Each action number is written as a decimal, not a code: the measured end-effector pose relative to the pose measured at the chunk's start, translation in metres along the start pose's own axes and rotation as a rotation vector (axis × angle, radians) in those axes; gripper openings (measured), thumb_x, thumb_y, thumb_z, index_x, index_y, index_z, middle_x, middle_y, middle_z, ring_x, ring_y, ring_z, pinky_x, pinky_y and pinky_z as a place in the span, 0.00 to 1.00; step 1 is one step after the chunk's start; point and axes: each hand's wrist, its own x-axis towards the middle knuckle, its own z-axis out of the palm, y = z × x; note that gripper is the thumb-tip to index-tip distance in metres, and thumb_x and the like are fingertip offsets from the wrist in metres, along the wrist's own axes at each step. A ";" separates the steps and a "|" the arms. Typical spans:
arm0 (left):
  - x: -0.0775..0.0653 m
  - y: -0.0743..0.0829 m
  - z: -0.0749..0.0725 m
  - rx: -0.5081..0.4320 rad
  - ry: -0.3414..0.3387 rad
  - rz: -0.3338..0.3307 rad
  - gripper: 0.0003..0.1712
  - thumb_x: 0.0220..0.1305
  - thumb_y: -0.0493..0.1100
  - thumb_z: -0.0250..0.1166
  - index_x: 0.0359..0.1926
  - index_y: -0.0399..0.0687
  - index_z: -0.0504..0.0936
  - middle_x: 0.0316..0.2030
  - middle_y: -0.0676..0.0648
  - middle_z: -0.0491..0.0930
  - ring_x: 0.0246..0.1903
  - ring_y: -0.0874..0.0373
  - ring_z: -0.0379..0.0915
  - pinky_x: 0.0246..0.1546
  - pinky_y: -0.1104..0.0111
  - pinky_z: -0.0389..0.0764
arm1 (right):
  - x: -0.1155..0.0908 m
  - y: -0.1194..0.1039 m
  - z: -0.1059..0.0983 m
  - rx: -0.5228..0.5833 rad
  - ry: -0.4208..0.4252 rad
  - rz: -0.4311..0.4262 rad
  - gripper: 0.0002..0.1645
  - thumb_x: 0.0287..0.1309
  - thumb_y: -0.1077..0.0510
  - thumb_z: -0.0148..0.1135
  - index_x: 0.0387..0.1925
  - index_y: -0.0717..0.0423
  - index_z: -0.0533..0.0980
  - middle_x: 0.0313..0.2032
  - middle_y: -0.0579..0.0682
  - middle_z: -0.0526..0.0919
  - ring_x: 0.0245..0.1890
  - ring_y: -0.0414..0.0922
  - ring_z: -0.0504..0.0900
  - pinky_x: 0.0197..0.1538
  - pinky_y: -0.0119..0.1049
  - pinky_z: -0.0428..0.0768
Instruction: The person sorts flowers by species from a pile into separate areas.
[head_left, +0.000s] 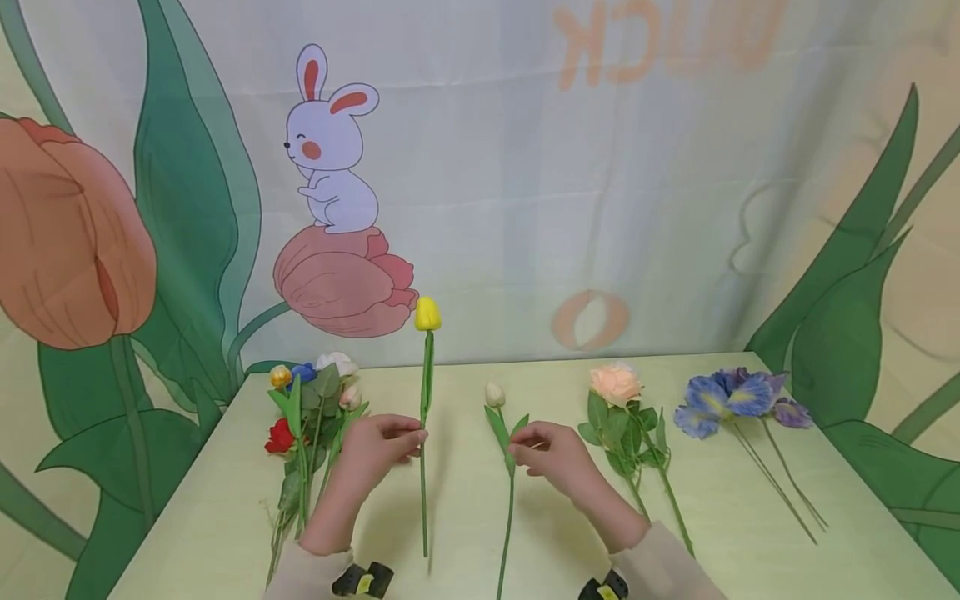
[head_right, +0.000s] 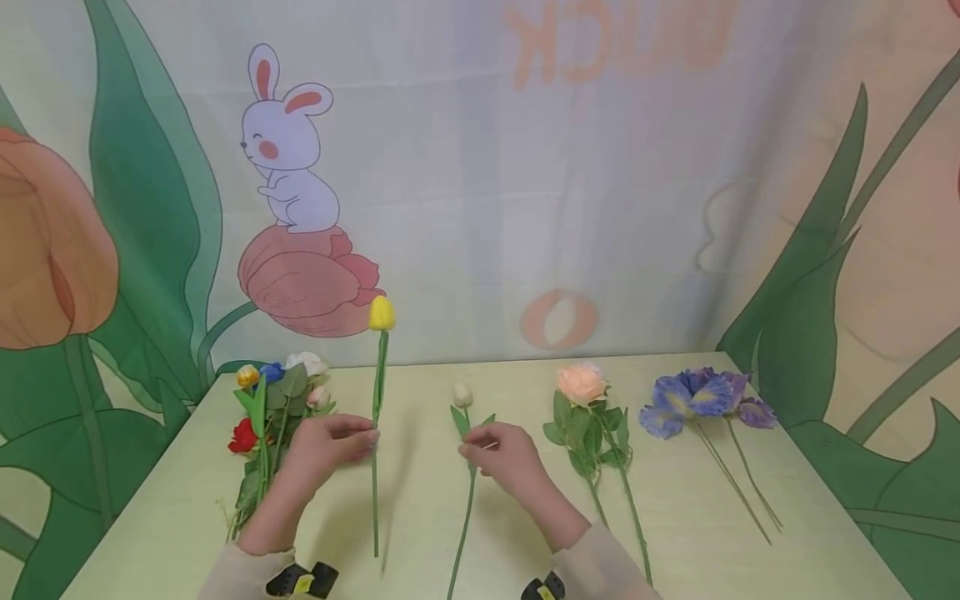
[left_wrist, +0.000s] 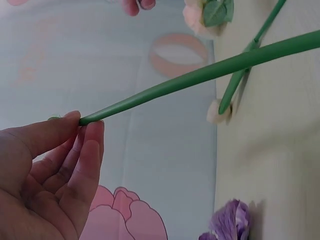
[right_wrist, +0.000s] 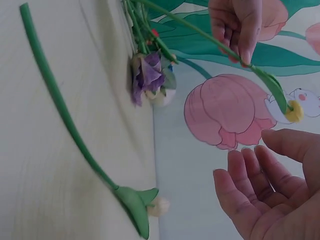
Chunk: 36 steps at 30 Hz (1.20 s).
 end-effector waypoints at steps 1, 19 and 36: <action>-0.001 0.002 0.002 -0.001 0.001 0.008 0.10 0.65 0.35 0.69 0.44 0.31 0.88 0.36 0.36 0.90 0.29 0.57 0.86 0.35 0.61 0.89 | -0.002 -0.002 0.000 0.014 -0.007 -0.008 0.14 0.66 0.60 0.65 0.46 0.68 0.82 0.41 0.60 0.88 0.37 0.44 0.87 0.40 0.38 0.88; -0.011 0.016 0.034 -0.088 -0.054 0.050 0.08 0.63 0.33 0.69 0.41 0.31 0.87 0.35 0.35 0.90 0.28 0.54 0.86 0.32 0.64 0.88 | -0.011 -0.010 0.013 0.122 -0.028 -0.027 0.14 0.66 0.60 0.66 0.47 0.67 0.81 0.39 0.60 0.88 0.34 0.38 0.83 0.39 0.33 0.85; -0.015 0.025 0.055 -0.087 -0.127 0.091 0.09 0.64 0.33 0.68 0.42 0.29 0.87 0.36 0.34 0.89 0.29 0.50 0.89 0.31 0.65 0.88 | -0.012 -0.014 0.025 0.133 -0.064 -0.057 0.15 0.65 0.60 0.67 0.48 0.68 0.82 0.44 0.63 0.89 0.36 0.39 0.86 0.42 0.35 0.88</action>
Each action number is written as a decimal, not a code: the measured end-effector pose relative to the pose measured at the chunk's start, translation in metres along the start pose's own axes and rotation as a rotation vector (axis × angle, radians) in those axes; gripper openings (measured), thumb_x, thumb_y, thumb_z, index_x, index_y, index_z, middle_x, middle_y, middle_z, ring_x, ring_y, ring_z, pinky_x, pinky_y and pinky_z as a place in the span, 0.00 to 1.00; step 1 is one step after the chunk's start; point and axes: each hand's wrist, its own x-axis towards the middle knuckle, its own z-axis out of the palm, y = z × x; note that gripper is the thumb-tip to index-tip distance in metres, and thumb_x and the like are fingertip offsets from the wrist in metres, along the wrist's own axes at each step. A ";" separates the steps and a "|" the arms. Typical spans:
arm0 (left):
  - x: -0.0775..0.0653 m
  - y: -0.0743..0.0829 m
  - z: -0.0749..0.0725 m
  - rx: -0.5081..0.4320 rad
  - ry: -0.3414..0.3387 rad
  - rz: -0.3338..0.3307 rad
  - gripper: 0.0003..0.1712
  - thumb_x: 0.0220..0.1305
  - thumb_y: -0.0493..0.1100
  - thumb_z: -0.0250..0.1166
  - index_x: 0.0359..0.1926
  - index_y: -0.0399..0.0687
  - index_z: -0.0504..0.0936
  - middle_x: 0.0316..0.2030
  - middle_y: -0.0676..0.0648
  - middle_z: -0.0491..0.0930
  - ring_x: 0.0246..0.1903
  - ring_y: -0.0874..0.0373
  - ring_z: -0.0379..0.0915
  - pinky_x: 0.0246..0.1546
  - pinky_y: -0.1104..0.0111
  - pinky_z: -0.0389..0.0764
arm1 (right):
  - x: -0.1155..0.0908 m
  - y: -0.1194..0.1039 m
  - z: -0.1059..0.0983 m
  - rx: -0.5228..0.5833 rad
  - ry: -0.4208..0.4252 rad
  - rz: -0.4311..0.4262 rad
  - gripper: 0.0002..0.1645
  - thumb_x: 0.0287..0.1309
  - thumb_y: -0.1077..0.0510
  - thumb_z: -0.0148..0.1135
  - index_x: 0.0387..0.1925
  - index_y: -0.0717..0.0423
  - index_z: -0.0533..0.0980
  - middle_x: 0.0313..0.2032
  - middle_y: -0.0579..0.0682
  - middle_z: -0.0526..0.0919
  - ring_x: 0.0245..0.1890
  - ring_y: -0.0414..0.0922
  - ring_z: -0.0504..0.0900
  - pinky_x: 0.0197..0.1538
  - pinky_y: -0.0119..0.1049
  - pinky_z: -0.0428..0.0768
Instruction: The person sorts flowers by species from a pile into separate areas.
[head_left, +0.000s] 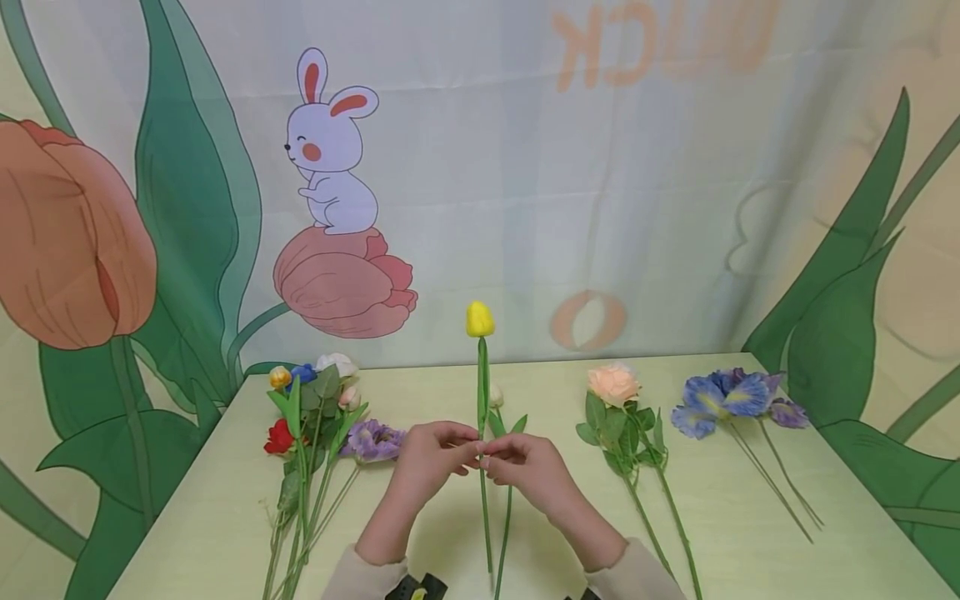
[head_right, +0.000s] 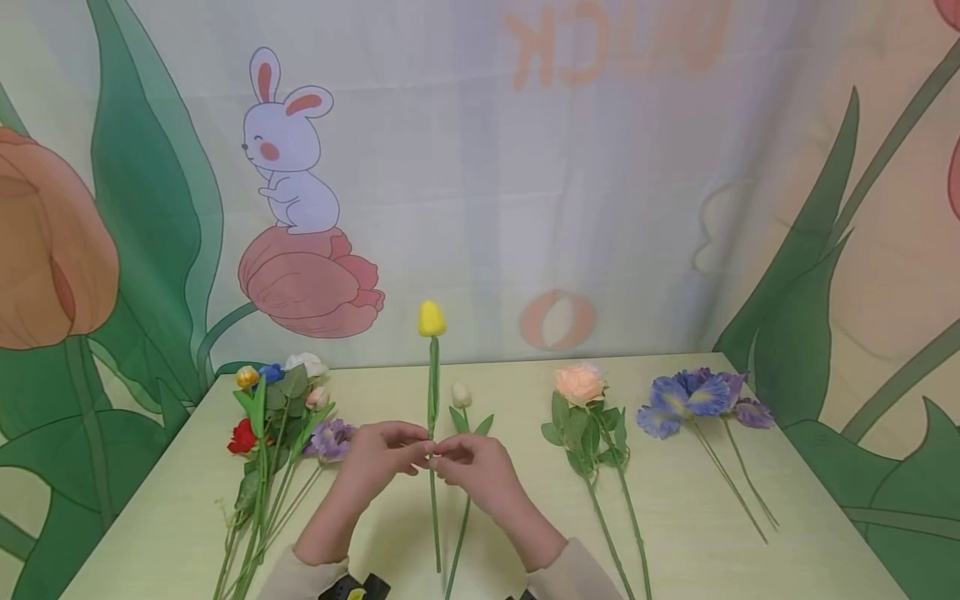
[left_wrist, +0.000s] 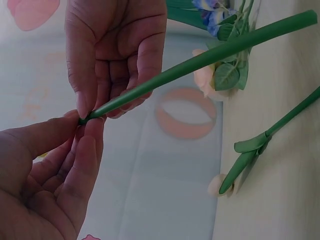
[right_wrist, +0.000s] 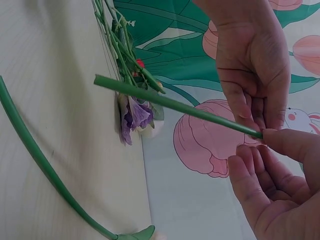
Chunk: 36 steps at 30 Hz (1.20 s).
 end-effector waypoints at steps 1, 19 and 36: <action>0.000 0.000 0.001 0.003 0.001 0.001 0.09 0.64 0.33 0.68 0.42 0.30 0.87 0.36 0.34 0.89 0.29 0.50 0.88 0.31 0.65 0.88 | 0.000 0.000 0.000 0.003 0.001 0.001 0.15 0.65 0.60 0.66 0.48 0.68 0.83 0.44 0.63 0.89 0.36 0.40 0.87 0.43 0.35 0.88; 0.003 -0.002 0.004 -0.006 0.015 0.015 0.12 0.64 0.35 0.69 0.46 0.30 0.86 0.37 0.35 0.89 0.31 0.52 0.87 0.34 0.64 0.89 | -0.002 -0.006 0.000 -0.060 0.078 -0.022 0.13 0.65 0.63 0.65 0.46 0.70 0.84 0.43 0.65 0.90 0.35 0.46 0.90 0.40 0.34 0.89; -0.003 -0.040 -0.047 0.160 0.041 -0.066 0.11 0.67 0.36 0.66 0.45 0.32 0.87 0.37 0.35 0.89 0.30 0.53 0.86 0.32 0.64 0.88 | 0.001 0.022 -0.022 -0.058 0.079 0.125 0.13 0.64 0.66 0.64 0.45 0.75 0.81 0.35 0.64 0.88 0.27 0.38 0.84 0.37 0.35 0.89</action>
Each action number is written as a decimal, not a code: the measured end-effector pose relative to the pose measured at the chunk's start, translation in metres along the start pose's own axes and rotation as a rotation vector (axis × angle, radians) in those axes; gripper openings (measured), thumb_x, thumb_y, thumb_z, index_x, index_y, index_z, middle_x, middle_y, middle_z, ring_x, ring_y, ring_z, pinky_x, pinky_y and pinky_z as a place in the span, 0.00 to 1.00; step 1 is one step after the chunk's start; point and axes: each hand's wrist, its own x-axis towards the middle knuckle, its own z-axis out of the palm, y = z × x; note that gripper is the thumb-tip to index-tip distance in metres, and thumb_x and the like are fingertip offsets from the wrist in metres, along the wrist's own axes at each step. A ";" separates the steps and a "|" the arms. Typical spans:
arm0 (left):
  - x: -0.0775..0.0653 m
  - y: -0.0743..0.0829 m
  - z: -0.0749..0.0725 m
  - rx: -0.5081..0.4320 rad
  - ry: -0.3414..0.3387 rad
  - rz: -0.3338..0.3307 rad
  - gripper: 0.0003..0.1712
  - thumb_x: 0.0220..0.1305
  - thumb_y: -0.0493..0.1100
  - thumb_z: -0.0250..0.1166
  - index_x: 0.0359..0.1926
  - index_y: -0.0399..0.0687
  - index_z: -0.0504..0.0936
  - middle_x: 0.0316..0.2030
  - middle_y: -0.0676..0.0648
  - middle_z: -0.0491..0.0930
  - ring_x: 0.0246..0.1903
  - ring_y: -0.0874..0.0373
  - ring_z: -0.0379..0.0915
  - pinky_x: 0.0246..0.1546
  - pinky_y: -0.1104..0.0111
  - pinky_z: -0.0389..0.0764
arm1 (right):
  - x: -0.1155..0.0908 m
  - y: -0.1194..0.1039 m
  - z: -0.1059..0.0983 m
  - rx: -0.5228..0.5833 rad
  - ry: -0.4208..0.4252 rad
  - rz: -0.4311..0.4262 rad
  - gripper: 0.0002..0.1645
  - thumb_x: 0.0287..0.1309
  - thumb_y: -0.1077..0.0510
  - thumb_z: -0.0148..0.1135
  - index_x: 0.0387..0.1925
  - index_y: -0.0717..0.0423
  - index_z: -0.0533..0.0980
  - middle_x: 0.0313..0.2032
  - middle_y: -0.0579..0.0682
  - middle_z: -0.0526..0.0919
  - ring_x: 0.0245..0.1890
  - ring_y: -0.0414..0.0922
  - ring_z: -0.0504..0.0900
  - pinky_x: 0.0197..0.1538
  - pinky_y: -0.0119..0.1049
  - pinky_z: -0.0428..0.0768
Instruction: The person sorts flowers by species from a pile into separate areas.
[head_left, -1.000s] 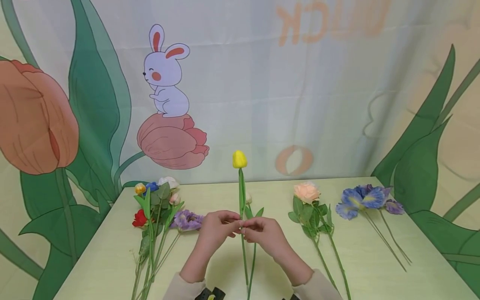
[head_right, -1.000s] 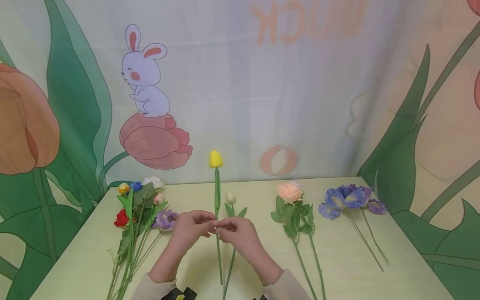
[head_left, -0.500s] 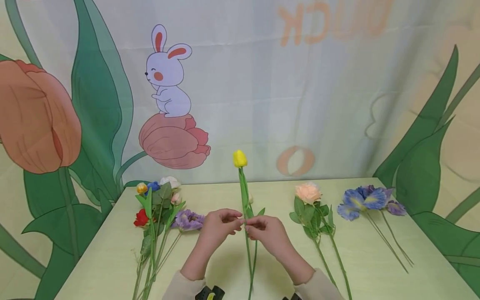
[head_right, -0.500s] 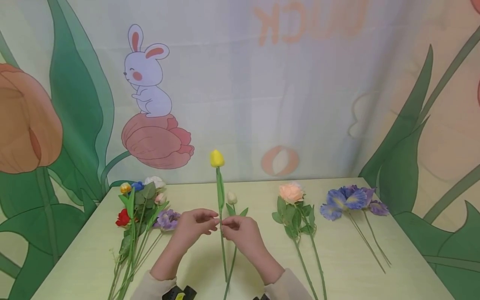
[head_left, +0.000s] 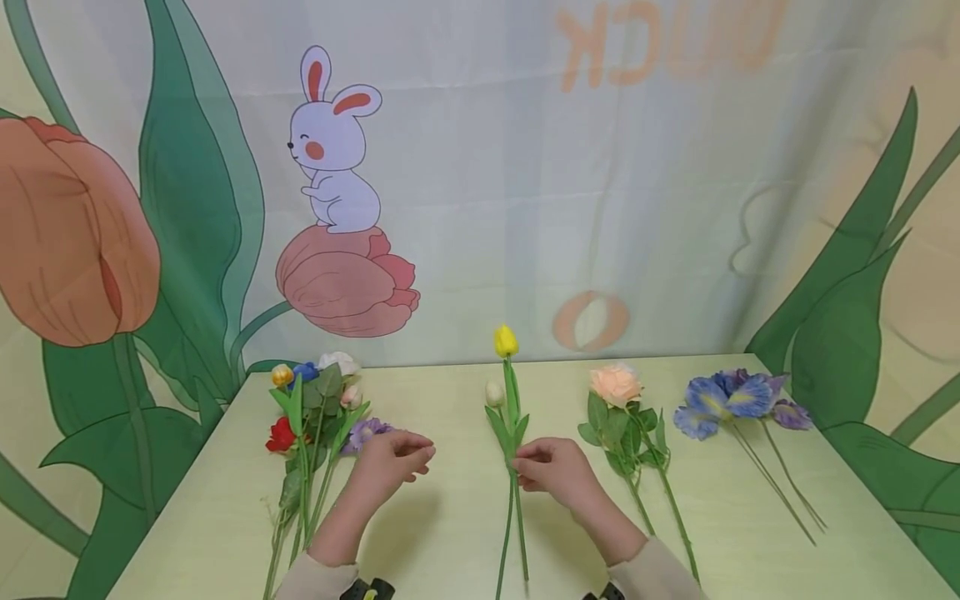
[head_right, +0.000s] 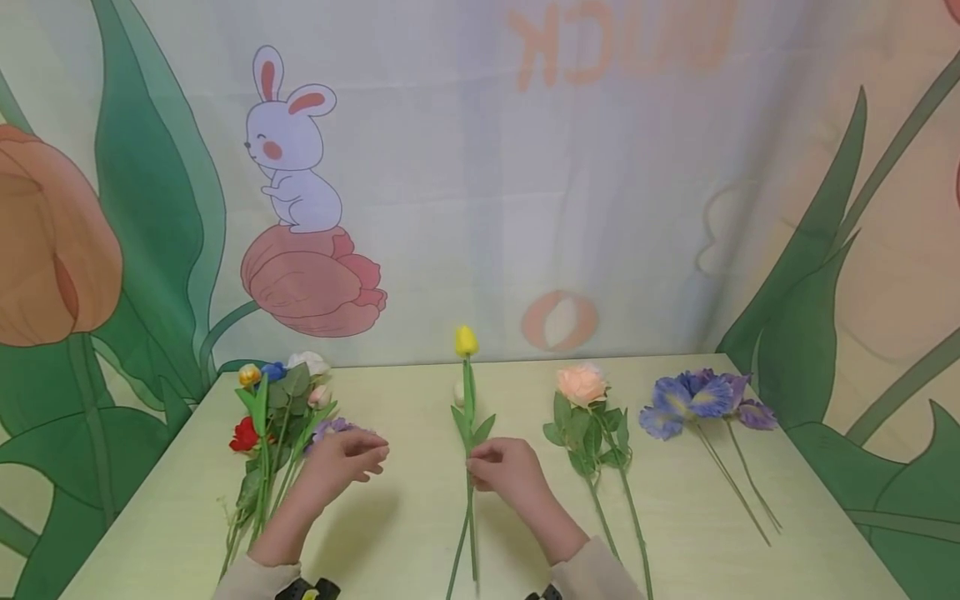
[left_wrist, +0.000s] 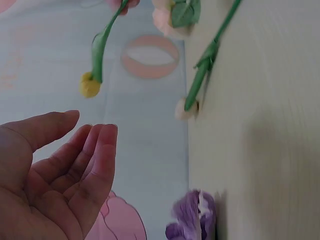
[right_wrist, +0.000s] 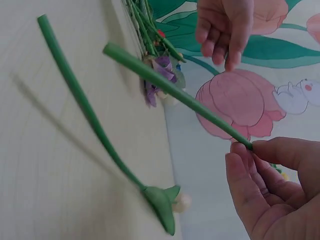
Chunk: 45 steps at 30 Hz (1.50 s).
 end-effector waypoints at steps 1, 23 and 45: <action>-0.001 -0.003 -0.004 0.009 0.001 -0.001 0.11 0.67 0.36 0.66 0.45 0.32 0.87 0.37 0.36 0.89 0.30 0.53 0.86 0.32 0.64 0.88 | 0.000 0.002 -0.001 -0.001 -0.001 0.015 0.13 0.64 0.67 0.64 0.45 0.76 0.81 0.35 0.64 0.88 0.26 0.38 0.84 0.37 0.36 0.89; -0.008 -0.049 -0.078 0.223 0.034 -0.164 0.17 0.70 0.39 0.64 0.51 0.29 0.84 0.41 0.32 0.88 0.34 0.48 0.87 0.36 0.59 0.89 | 0.014 0.041 0.000 -0.076 0.017 0.193 0.07 0.62 0.69 0.64 0.39 0.72 0.83 0.28 0.59 0.86 0.22 0.40 0.82 0.29 0.36 0.87; 0.010 -0.079 -0.079 0.461 -0.054 -0.197 0.13 0.63 0.34 0.68 0.45 0.27 0.86 0.34 0.37 0.87 0.33 0.53 0.80 0.38 0.57 0.85 | 0.019 0.049 0.004 -0.157 -0.003 0.228 0.05 0.61 0.69 0.65 0.35 0.70 0.84 0.23 0.57 0.86 0.19 0.41 0.81 0.27 0.35 0.86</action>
